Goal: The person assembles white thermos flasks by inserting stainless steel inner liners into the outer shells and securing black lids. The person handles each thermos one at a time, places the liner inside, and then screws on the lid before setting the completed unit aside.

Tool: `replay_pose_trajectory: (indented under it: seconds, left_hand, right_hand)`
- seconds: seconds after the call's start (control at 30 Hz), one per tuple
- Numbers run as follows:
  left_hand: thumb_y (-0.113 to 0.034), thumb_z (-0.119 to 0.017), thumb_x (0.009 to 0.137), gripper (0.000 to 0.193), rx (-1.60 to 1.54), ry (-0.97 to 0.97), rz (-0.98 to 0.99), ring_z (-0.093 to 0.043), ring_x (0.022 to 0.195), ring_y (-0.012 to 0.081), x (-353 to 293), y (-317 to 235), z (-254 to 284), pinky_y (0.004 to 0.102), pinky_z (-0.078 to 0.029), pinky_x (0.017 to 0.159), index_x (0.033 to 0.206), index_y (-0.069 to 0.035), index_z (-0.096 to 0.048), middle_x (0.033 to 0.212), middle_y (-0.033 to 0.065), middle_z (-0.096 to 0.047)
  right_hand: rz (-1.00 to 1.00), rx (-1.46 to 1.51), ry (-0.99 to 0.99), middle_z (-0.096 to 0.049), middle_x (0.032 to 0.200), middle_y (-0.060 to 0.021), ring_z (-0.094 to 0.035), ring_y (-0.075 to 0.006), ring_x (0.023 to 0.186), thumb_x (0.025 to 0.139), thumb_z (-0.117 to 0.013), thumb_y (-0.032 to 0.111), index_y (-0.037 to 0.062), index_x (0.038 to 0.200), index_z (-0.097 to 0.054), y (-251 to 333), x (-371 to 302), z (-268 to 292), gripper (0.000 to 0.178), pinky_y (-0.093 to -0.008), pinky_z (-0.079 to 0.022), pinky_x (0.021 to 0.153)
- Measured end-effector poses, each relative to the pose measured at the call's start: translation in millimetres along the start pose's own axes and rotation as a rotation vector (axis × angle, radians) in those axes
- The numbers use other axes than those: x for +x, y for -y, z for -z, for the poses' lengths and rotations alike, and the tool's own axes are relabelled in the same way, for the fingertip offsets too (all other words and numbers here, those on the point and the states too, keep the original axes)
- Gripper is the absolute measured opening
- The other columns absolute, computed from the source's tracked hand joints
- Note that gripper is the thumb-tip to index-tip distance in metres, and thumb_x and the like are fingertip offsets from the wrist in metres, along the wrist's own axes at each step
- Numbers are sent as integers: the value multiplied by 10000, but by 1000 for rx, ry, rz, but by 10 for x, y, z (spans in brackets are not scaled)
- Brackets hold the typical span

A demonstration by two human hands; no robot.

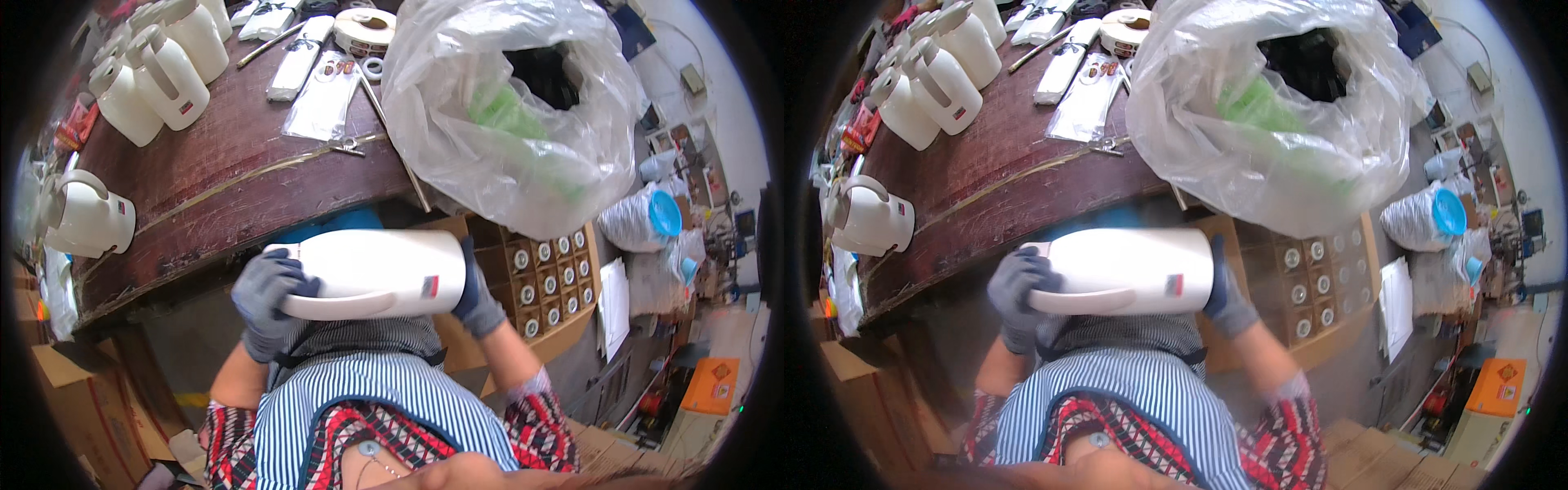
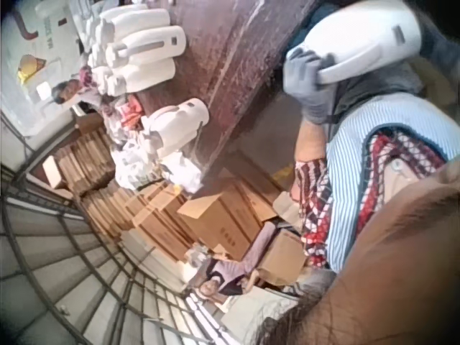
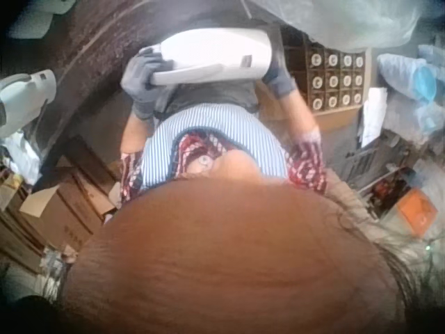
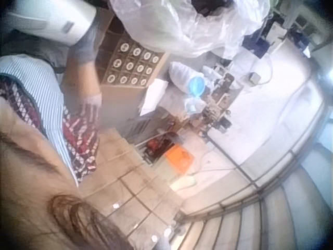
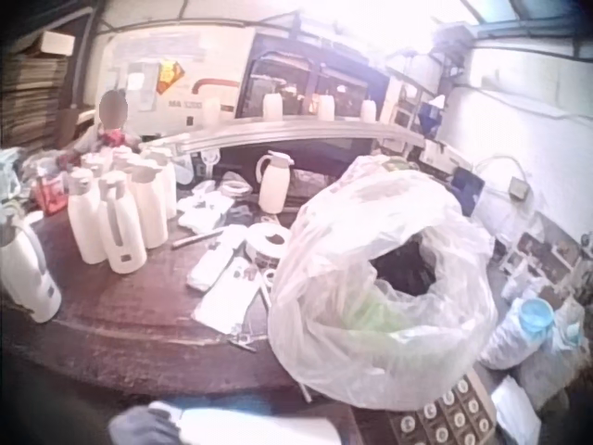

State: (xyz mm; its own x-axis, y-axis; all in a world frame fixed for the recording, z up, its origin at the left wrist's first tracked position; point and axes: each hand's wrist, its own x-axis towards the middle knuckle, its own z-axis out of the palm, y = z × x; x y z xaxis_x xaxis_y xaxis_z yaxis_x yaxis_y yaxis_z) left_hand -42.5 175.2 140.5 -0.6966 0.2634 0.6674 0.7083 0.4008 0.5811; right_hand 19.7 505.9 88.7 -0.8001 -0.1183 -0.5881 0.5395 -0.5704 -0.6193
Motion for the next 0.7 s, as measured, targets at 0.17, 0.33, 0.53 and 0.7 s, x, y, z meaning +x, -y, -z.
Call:
replay_pose_trajectory:
  seconds: [0.17, 0.33, 0.53, 0.7]
  left_hand:
    - [-40, -743, 715, 133, -295, 22, 686, -680, 736, 186, -215, 328, -14, 301, -538, 697, 837, -1, -707, 795, 103, -706]
    - [-58, -807, 659, 163, 27, -14, 52, -703, 763, 295, -42, -144, -206, 420, -582, 853, 784, -32, -706, 777, 123, -685]
    - [-132, -810, 780, 196, -392, 2, 722, -669, 824, 165, -322, 308, 42, 317, -544, 803, 822, -4, -668, 817, 72, -688]
    - [-89, -795, 746, 131, 59, 25, 90, -693, 780, 275, -215, -322, -199, 395, -568, 827, 758, -34, -677, 807, 114, -696]
  right_hand:
    - [271, -45, 80, -535, 1510, -147, -544, -283, 1361, 1033, -354, 700, 76, 1576, -388, 54, 182, 61, 828, -422, -412, 1172]
    - [146, -31, -36, -560, 1490, -120, -568, -253, 1335, 1046, -361, 680, 79, 1561, -413, -6, -28, 111, 794, -407, -443, 1142]
    - [902, -692, 128, -236, 1677, -197, -316, -384, 1515, 1000, -345, 753, 83, 1647, -228, -68, -223, -41, 939, -504, -279, 1233]
    - [346, -804, 85, -551, 1451, -181, -510, -264, 1364, 1054, -433, 621, 34, 1543, -408, -575, 40, 823, 765, -406, -441, 1139]
